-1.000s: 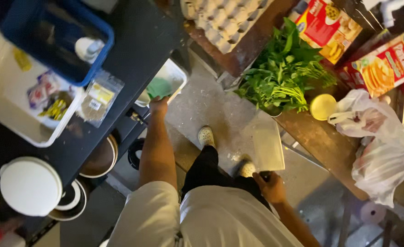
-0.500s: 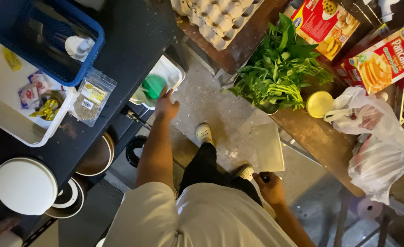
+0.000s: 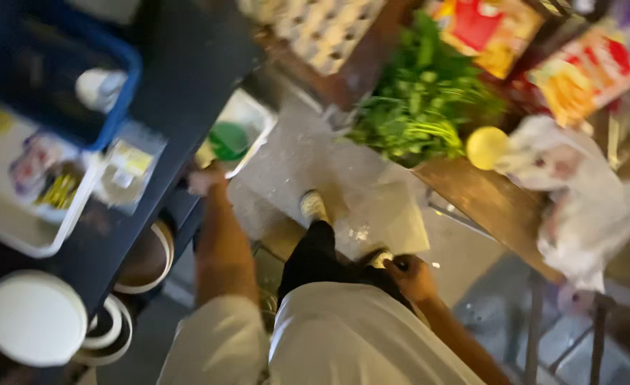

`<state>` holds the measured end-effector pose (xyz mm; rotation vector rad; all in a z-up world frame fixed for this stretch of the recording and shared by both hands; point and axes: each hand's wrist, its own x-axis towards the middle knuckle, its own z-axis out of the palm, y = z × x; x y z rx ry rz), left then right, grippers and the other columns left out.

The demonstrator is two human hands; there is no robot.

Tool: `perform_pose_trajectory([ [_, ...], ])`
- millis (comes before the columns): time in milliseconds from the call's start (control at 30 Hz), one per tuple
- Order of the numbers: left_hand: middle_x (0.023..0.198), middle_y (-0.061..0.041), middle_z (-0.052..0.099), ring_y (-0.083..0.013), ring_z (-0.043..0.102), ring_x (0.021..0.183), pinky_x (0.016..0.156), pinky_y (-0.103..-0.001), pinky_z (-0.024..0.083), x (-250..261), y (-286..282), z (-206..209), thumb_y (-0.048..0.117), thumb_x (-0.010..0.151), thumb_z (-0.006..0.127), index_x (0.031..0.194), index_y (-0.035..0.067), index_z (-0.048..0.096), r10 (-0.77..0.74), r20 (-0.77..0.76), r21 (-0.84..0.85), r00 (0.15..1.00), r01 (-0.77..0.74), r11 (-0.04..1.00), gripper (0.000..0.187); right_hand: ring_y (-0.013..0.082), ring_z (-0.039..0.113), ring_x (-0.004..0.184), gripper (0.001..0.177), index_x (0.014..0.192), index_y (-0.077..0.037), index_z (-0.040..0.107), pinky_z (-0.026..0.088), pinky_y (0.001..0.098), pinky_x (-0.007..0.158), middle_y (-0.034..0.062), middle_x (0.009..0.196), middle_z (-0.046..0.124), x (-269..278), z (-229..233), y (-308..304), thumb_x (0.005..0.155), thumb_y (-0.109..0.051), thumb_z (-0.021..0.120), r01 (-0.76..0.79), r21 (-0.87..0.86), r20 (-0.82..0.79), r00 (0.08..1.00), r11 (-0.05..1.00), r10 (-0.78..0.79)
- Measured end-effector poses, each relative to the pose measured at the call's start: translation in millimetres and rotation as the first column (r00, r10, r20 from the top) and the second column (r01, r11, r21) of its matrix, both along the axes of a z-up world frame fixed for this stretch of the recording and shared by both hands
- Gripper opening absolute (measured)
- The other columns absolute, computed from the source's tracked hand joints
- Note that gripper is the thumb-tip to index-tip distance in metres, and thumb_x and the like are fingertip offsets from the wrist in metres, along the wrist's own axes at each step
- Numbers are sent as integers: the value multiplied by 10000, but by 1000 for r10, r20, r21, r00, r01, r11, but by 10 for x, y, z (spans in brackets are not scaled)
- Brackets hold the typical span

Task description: The person slices potatoes and tomatoes on a cutting board using a cleaver, then transfers the pieces into a bowl. The person also washes green chilies under a tap.

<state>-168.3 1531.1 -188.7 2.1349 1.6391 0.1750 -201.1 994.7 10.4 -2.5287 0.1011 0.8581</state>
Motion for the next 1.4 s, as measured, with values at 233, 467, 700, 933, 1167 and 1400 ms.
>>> perform_pose_trajectory([
  [233,1020,-179,654,-320,618,932,787,-461,505,-486,-364,448,7,927,627,1233,8,742,-266,352,336,897,144,931,327,265,714,678,358,932,-17,726,560,386,661,178,750,764,125,124,43,868,-369,737,117,207,-173,982,971,-81],
  [467,980,-92,661,-262,580,840,759,-417,472,-916,-2178,1267,114,954,675,999,115,708,-64,801,-288,595,479,829,56,212,703,653,419,879,12,734,565,368,624,158,758,745,-121,268,-477,822,-396,809,106,367,131,978,924,-164],
  [700,1130,3,730,-211,603,974,841,-450,500,-654,-4400,2574,110,780,764,858,151,774,-851,219,628,-477,736,-251,88,115,511,494,402,836,-11,647,424,302,418,46,619,616,-921,684,-1962,902,-385,778,664,537,67,582,521,-811],
  [933,1199,29,707,-198,570,1038,847,-404,451,-563,-6407,3350,187,855,799,921,105,780,-531,197,781,-824,460,-423,107,151,527,411,320,829,-57,583,406,294,392,74,561,582,-1693,1273,-3690,985,-321,677,610,790,-130,261,59,-957],
  [1167,1209,25,720,-212,570,1042,853,-400,459,-377,-7941,3187,152,832,794,906,101,783,-249,224,783,-942,326,-530,91,144,513,411,218,830,-111,573,445,302,407,47,597,583,-2283,1195,-4703,968,-257,657,398,882,-241,-76,-251,-967],
  [1400,1159,8,741,-234,590,1002,825,-433,489,249,-9559,2997,122,778,762,845,103,748,-101,261,673,-960,256,-694,71,116,519,438,313,724,-51,522,402,283,409,44,639,635,-1925,1036,-5899,872,-118,789,556,789,-130,-262,-259,-956],
])
